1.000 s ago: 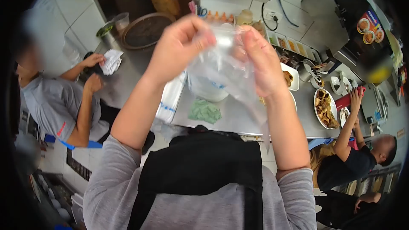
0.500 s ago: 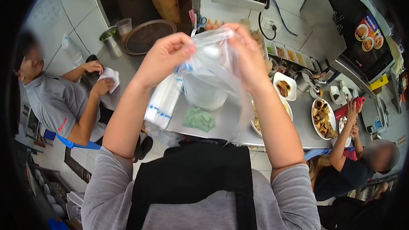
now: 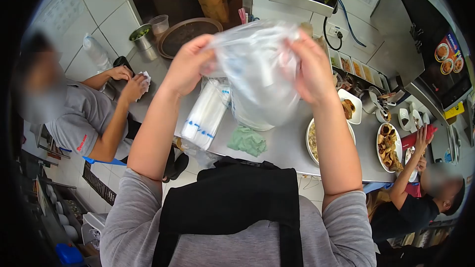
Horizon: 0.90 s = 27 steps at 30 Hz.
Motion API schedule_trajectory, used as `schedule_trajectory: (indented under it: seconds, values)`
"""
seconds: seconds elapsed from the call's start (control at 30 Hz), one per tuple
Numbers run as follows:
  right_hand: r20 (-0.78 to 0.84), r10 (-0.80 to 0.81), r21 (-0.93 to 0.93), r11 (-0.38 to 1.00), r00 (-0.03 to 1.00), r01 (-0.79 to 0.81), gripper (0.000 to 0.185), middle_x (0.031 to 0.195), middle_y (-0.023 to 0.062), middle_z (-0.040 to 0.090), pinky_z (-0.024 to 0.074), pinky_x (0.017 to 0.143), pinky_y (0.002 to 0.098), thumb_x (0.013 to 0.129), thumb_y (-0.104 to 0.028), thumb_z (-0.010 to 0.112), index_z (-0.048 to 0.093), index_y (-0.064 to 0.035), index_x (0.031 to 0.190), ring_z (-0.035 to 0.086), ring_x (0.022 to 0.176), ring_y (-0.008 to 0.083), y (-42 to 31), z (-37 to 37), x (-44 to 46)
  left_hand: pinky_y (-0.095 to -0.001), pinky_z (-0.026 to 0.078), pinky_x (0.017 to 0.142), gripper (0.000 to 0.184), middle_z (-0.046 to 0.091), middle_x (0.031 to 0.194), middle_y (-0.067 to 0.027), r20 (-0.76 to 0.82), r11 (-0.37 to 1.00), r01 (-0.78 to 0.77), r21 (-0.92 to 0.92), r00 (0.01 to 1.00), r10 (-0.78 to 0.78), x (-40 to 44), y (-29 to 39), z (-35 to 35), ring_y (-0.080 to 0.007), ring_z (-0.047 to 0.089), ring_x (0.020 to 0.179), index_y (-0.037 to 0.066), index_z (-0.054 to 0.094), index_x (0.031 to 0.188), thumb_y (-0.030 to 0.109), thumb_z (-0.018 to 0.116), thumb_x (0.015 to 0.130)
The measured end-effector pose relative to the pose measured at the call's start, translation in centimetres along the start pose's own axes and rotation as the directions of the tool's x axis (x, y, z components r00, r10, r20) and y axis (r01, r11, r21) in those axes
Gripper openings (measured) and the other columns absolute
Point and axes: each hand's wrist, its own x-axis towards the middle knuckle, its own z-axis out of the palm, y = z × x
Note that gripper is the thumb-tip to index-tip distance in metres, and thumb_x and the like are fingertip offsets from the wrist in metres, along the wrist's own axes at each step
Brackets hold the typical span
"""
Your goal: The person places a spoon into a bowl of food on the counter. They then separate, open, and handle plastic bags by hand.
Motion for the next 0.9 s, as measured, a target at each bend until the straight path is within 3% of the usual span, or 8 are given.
schedule_trajectory:
  seconds: [0.13,0.27,0.33,0.47,0.6,0.7,0.8,0.9]
  values:
    - [0.266,0.301,-0.461,0.874,0.916,-0.153,0.033,0.098,0.0025,0.064,0.0481,0.079,0.0236,0.086,-0.008,0.060,0.055,-0.0016,0.118,0.059,0.089,0.0072,-0.1,-0.7,-1.2,-0.0307,0.050,0.083,0.027,0.062,0.103,-0.0091,-0.164,0.868,-0.137,-0.477,0.984,0.065,-0.3,0.1,-1.0,-0.0160,0.062,0.091,-0.001,0.053,0.114,0.002,0.040,0.090]
    - [-0.141,-0.219,-0.469,0.874,0.966,0.129,0.021,0.097,0.0020,0.064,0.0464,0.077,0.0204,0.083,0.000,0.061,0.060,-0.0013,0.104,0.057,0.087,0.0052,1.6,-1.2,-0.5,-0.0283,0.050,0.081,0.027,0.062,0.101,-0.0080,-0.016,0.870,0.005,-0.493,1.000,-0.015,-1.7,-0.2,1.1,-0.0148,0.062,0.090,-0.002,0.054,0.114,0.009,0.044,0.091]
    - [-0.239,-0.405,-0.463,0.847,0.882,0.263,0.017,0.097,0.0027,0.063,0.0461,0.077,0.0199,0.085,-0.001,0.059,0.059,-0.0011,0.102,0.057,0.087,0.0055,1.2,-1.8,-0.3,-0.0261,0.049,0.080,0.030,0.063,0.099,-0.0067,0.508,0.963,0.111,-0.245,0.861,0.030,-1.4,-1.6,-0.3,-0.0135,0.062,0.088,-0.002,0.054,0.114,0.016,0.050,0.091]
    - [-0.223,-0.376,-0.346,0.893,0.899,0.287,0.025,0.102,0.0043,0.062,0.0470,0.079,0.0228,0.089,-0.008,0.056,0.055,0.0001,0.112,0.057,0.090,0.0081,0.4,-2.3,-1.8,-0.0282,0.049,0.082,0.030,0.064,0.098,-0.0067,0.252,0.916,-0.046,-0.399,0.955,0.157,-0.5,-2.0,0.6,-0.0130,0.061,0.088,0.000,0.056,0.108,0.022,0.058,0.089]
    - [0.143,0.087,-0.012,0.996,0.986,-0.086,0.040,0.116,0.0075,0.058,0.0442,0.090,0.0302,0.086,-0.015,0.061,0.051,-0.0018,0.123,0.058,0.098,0.0146,-0.5,-1.7,-4.8,-0.0327,0.048,0.087,0.026,0.062,0.107,-0.0078,0.206,0.693,0.118,-0.711,0.978,0.045,0.9,-1.8,0.9,-0.0181,0.062,0.094,0.003,0.052,0.111,0.022,0.044,0.096]
    - [0.453,0.091,-0.416,0.901,0.887,0.120,0.035,0.105,0.0057,0.064,0.0451,0.089,0.0327,0.084,-0.020,0.068,0.058,-0.0021,0.112,0.059,0.098,0.0164,0.0,-3.1,-5.0,-0.0261,0.046,0.070,0.026,0.057,0.090,-0.0031,0.183,0.684,0.123,-0.719,0.983,0.015,0.0,-0.5,3.1,-0.0136,0.056,0.075,0.004,0.047,0.111,0.025,0.037,0.098]
    - [-0.170,-0.141,-0.067,0.989,0.975,0.131,0.024,0.099,0.0040,0.065,0.0467,0.084,0.0309,0.087,-0.020,0.065,0.061,-0.0034,0.105,0.060,0.093,0.0152,0.3,-1.8,-5.4,-0.0225,0.034,0.055,0.036,0.043,0.074,0.0018,0.452,0.636,0.247,-0.731,0.873,0.180,0.6,-2.1,2.1,-0.0084,0.039,0.060,0.004,0.042,0.113,0.034,0.047,0.095]
    - [-0.175,-0.208,0.059,0.974,0.962,0.221,0.016,0.086,0.0048,0.064,0.0477,0.076,0.0283,0.090,-0.018,0.059,0.061,-0.0048,0.098,0.061,0.081,0.0150,0.4,-3.2,-6.4,-0.0214,0.040,0.068,0.059,0.052,0.085,0.0032,0.671,0.987,0.059,-0.150,0.739,0.058,0.6,-3.4,2.6,-0.0069,0.049,0.075,0.001,0.048,0.115,0.042,0.071,0.079]
